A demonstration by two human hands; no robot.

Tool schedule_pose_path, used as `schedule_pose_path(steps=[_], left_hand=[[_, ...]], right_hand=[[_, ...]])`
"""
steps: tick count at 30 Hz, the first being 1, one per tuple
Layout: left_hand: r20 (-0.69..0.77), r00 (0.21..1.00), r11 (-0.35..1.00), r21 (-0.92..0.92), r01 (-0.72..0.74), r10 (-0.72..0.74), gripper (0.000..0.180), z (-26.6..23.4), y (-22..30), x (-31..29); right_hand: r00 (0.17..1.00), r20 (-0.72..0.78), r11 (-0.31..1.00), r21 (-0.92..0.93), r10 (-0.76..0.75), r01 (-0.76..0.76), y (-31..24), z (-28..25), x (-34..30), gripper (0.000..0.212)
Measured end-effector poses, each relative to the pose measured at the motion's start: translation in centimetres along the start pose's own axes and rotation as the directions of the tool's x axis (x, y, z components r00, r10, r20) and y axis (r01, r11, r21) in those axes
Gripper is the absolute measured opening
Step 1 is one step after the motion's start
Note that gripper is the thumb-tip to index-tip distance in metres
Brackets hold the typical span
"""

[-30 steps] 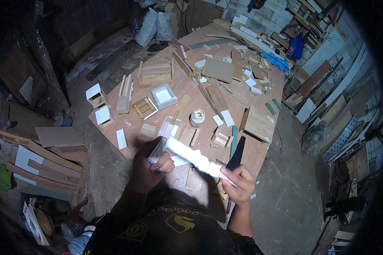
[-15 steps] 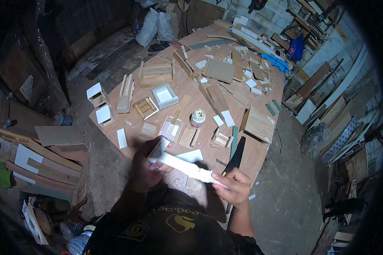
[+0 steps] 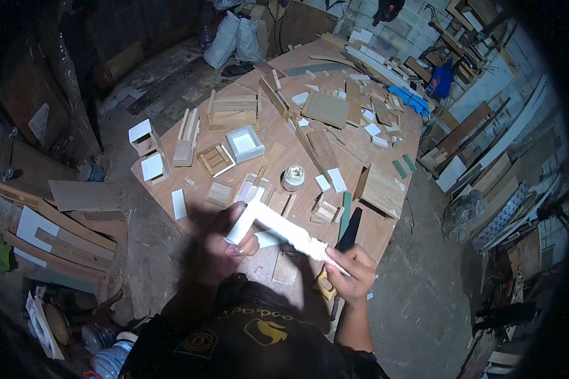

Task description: Applying glue to wooden strips and blocks to assemble a small structure.

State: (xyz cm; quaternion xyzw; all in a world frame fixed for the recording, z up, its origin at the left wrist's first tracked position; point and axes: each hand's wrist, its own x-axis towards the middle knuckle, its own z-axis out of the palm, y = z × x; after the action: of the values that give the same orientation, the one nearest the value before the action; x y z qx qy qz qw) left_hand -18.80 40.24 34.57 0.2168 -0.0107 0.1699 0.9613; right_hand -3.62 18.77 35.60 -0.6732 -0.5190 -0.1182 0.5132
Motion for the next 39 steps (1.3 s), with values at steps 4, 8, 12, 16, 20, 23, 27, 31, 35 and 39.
schedule_pose_path(steps=[4,8,12,16,20,23,27,31,35,39], left_hand=[[-0.305,0.934,0.856,0.518,0.001,0.184,0.024,0.5,-0.1,-0.3],[-0.201,0.98,0.999,0.036,0.006,0.001,0.028,1.0,0.0,0.2],[-0.27,0.963,0.99,0.14,0.018,0.021,0.029,0.6,-0.2,0.7],[-0.283,0.959,0.999,0.008,0.035,-0.032,0.03,0.9,-0.1,0.7],[-0.167,0.986,0.999,-0.03,-0.028,0.022,0.033,-0.3,-0.5,1.0],[-0.254,0.965,0.993,0.114,-0.035,0.063,0.036,-0.3,-0.7,1.0],[-0.341,0.911,0.879,0.474,-0.047,0.233,0.038,-1.4,-1.4,0.8],[-0.251,0.968,0.999,-0.035,0.008,-0.017,0.033,-1.1,-0.7,0.6],[0.023,0.997,0.994,-0.093,-0.065,0.067,0.02,-2.7,-0.9,0.6],[-0.116,0.926,0.59,0.797,-0.128,0.358,0.023,-1.8,-0.8,-0.4]], right_hand=[[0.988,0.146,0.994,0.102,-0.051,0.036,-0.4,0.2,-0.2,0.033],[0.987,0.017,0.987,-0.015,0.16,-0.16,-0.4,0.8,-0.1,0.025],[0.997,0.069,0.998,0.063,-0.028,0.024,-0.3,0.1,-0.6,0.026],[0.996,0.086,1.0,0.028,0.007,-0.01,-0.2,0.9,-0.4,0.027],[0.998,0.018,0.998,0.027,0.063,-0.064,-0.2,0.8,-0.7,0.025],[0.991,0.121,0.996,0.069,-0.062,0.054,-0.6,0.5,-0.7,0.028],[0.993,0.111,0.996,0.081,-0.036,0.027,-0.3,1.2,0.0,0.034],[0.993,0.113,0.997,0.081,-0.024,0.015,-0.3,1.1,-0.3,0.031],[0.999,0.01,0.986,0.159,0.053,-0.054,-0.5,0.7,-0.5,0.022],[0.946,0.121,0.875,0.357,0.302,-0.325,-0.2,0.4,-1.4,0.023]])
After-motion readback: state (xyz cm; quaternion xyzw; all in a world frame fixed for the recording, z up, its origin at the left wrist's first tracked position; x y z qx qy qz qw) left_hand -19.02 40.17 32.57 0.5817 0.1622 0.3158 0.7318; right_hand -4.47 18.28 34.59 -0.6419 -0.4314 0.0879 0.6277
